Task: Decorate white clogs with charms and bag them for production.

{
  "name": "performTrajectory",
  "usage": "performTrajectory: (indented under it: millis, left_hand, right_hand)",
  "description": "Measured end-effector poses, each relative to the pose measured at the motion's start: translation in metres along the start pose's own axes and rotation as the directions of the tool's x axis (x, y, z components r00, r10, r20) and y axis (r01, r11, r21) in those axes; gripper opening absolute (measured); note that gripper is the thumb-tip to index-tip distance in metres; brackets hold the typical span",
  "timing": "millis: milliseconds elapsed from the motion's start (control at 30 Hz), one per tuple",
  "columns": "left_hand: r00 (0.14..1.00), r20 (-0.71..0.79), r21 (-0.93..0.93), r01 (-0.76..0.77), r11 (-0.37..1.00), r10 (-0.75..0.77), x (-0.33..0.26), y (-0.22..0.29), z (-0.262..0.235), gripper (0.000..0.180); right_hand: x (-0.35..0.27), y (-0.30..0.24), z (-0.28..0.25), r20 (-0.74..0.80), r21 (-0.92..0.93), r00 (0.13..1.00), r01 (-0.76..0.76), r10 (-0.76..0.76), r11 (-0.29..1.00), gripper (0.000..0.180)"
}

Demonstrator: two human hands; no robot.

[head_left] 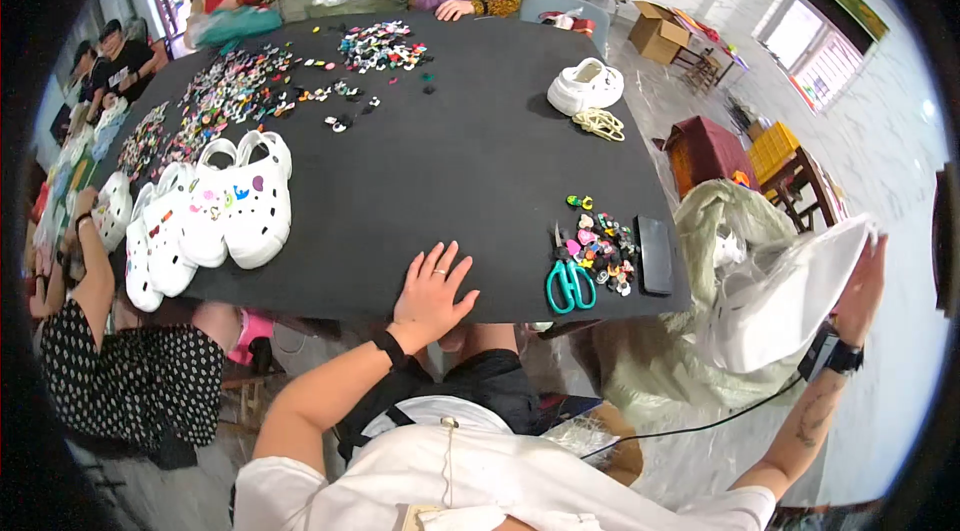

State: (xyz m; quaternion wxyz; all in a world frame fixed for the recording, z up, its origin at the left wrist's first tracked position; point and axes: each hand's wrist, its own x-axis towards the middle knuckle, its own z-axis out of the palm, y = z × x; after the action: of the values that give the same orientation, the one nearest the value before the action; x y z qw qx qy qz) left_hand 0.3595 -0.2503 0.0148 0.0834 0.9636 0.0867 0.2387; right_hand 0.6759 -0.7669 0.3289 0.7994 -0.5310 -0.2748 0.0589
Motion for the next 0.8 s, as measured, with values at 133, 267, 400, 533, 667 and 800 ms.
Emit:
performTrajectory:
  millis: [133,267,400,533,667,800]
  left_hand:
    - [0.999,-0.045,-0.042,-0.028,0.999,0.026,-0.001,-0.001,0.002,0.049]
    - [0.996,0.09,-0.29,0.012,0.957,0.015,-0.014,-0.015,-0.007,0.045]
    - [0.962,0.189,-0.938,0.237,0.254,-0.197,-0.031,-0.01,-0.026,0.05]
    - [0.884,0.434,-0.697,0.209,-0.686,-0.172,-0.057,-0.043,-0.06,0.073]
    - [0.867,0.235,-0.833,-0.053,-0.55,-0.44,-0.082,-0.061,-0.13,0.062]
    - [0.711,0.474,-0.874,0.305,-0.379,-0.52,-0.114,-0.073,-0.135,0.061]
  right_hand:
    - [-0.011,-0.039,0.119,0.335,0.075,0.942,0.006,-0.031,0.997,0.035]
    - [-0.004,-0.007,0.273,0.365,-0.023,0.93,0.045,-0.033,0.999,0.032]
    - [0.016,0.036,0.349,0.513,0.226,0.855,-0.047,-0.078,0.973,0.031]
    - [-0.002,0.105,0.4,0.549,0.439,0.835,-0.237,-0.05,0.866,0.035]
    - [-0.048,0.18,0.387,0.405,0.097,0.877,-0.323,0.26,0.941,0.014]
    - [-0.08,0.279,0.32,0.432,-0.177,0.818,-0.337,0.381,0.925,0.006]
